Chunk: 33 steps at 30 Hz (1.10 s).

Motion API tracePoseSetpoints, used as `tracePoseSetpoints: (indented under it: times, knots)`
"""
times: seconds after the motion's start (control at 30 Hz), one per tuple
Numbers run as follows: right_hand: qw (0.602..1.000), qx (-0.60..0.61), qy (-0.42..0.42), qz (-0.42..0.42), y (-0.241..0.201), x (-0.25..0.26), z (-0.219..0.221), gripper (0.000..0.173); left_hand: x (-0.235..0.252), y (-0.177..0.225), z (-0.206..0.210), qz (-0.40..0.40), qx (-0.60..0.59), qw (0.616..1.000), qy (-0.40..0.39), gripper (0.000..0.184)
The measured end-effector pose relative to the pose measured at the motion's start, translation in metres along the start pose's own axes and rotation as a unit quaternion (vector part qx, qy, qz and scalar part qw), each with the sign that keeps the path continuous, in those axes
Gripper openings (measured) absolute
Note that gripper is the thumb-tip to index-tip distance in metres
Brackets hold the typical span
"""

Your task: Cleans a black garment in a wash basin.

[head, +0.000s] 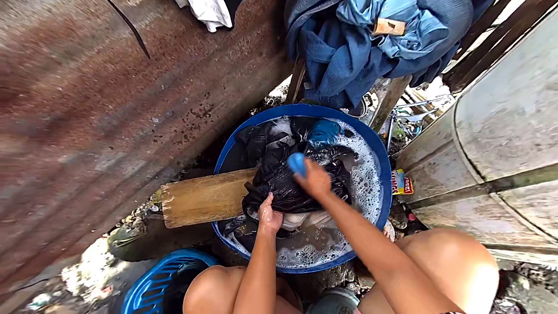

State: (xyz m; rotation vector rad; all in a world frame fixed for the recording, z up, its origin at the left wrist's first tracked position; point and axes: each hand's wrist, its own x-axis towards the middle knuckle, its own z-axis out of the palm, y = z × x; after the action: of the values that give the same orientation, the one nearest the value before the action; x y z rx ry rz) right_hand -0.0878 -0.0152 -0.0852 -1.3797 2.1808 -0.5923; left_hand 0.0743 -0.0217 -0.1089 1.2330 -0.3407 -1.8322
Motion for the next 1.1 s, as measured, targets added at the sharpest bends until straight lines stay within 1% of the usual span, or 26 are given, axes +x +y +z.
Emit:
tracePoseSetpoints:
  times: [0.07,0.1,0.13,0.17,0.2,0.27,0.3,0.33,0.4,0.47,0.53,0.57,0.63,0.7,0.73,0.77,0.8,0.83,0.87,0.9,0.93,0.97,1.0,1.03,1.07,1.1]
  knots:
    - [0.993,0.017,0.056,0.104,0.034,0.03,-0.023,0.072,0.0,-0.002,0.003,-0.004,0.004,1.0,0.002,0.035]
    - [0.986,0.031,0.071,0.145,0.037,0.035,-0.026,0.074,0.0,-0.003,0.003,-0.004,0.004,1.0,0.002,0.034]
    - [0.983,0.048,0.081,0.156,0.029,0.031,-0.023,0.075,0.001,-0.003,0.004,-0.003,0.001,1.0,0.001,0.034]
    - [0.987,0.06,0.081,0.129,0.011,0.019,-0.012,0.074,0.001,-0.003,0.005,-0.001,0.0,1.0,0.001,0.033]
    - [0.993,0.066,0.06,0.075,-0.013,-0.001,0.005,0.071,0.001,-0.003,0.005,0.004,0.001,1.0,0.001,0.033]
    - [0.997,0.055,-0.038,-0.045,-0.051,-0.037,0.035,0.067,-0.001,-0.006,-0.001,0.019,0.012,1.0,0.006,0.037]
    - [0.993,0.034,-0.077,-0.085,-0.057,-0.045,0.04,0.065,-0.003,-0.007,-0.004,0.02,0.013,1.0,0.007,0.039]
    - [0.991,0.017,-0.089,-0.098,-0.053,-0.043,0.036,0.063,-0.003,-0.007,-0.005,0.016,0.011,1.0,0.012,0.037]
    - [0.998,-0.006,-0.026,-0.057,-0.018,-0.014,0.015,0.065,0.0,-0.003,-0.002,0.006,0.01,1.0,0.008,0.035]
    - [0.998,-0.005,0.041,0.045,0.024,0.019,-0.013,0.068,0.001,-0.003,0.001,-0.002,0.01,1.0,0.011,0.035]
    - [0.988,0.025,0.073,0.131,0.036,0.034,-0.023,0.072,0.0,-0.004,0.002,-0.002,0.007,1.0,0.012,0.034]
    - [0.986,0.044,0.08,0.136,0.027,0.029,-0.018,0.073,0.0,-0.005,0.003,0.001,0.005,1.0,0.009,0.034]
    - [0.995,0.066,0.051,0.06,-0.014,-0.003,0.012,0.071,0.002,-0.006,0.002,0.012,0.0,1.0,0.003,0.033]
    - [0.996,0.059,-0.055,-0.043,-0.051,-0.039,0.036,0.067,-0.001,-0.007,-0.003,0.019,0.007,1.0,0.006,0.036]
    - [0.992,0.034,-0.095,-0.077,-0.056,-0.046,0.037,0.065,-0.002,-0.007,-0.006,0.018,0.007,1.0,0.001,0.037]
    - [0.991,0.012,-0.099,-0.085,-0.05,-0.042,0.032,0.063,-0.001,-0.007,-0.006,0.016,0.014,1.0,0.006,0.032]
    - [0.995,-0.005,-0.073,-0.067,-0.035,-0.03,0.021,0.062,0.0,-0.005,-0.006,0.008,0.028,1.0,-0.003,0.033]
    - [0.999,-0.02,-0.029,-0.034,-0.014,-0.013,0.008,0.062,0.0,-0.003,-0.006,-0.001,0.061,0.998,-0.01,0.035]
    - [0.999,-0.035,0.001,0.007,0.008,0.006,-0.009,0.064,-0.003,0.0,-0.005,-0.01,0.127,0.992,-0.012,0.037]
    - [0.998,-0.042,0.012,0.046,0.025,0.023,-0.026,0.067,-0.011,0.007,-0.004,-0.024,0.231,0.972,-0.019,0.04]
    - [0.996,-0.041,0.013,0.083,0.037,0.036,-0.043,0.07,-0.021,0.019,-0.002,-0.048,0.366,0.929,-0.038,0.045]
    - [0.992,-0.028,0.006,0.126,0.042,0.045,-0.061,0.072,-0.034,0.034,0.005,-0.076,0.512,0.853,-0.069,0.052]
    - [0.987,0.021,0.009,0.158,0.046,0.05,-0.079,0.073,-0.049,0.05,0.017,-0.105,0.63,0.762,-0.105,0.057]
    - [0.978,0.113,0.035,0.174,0.051,0.052,-0.089,0.071,-0.064,0.062,0.032,-0.121,0.7,0.691,-0.135,0.059]
    - [0.952,0.233,0.085,0.178,0.056,0.051,-0.092,0.07,-0.078,0.071,0.048,-0.116,0.731,0.654,-0.155,0.058]
    - [0.914,0.341,0.139,0.173,0.056,0.046,-0.094,0.067,-0.089,0.076,0.067,-0.101,0.74,0.643,-0.17,0.058]
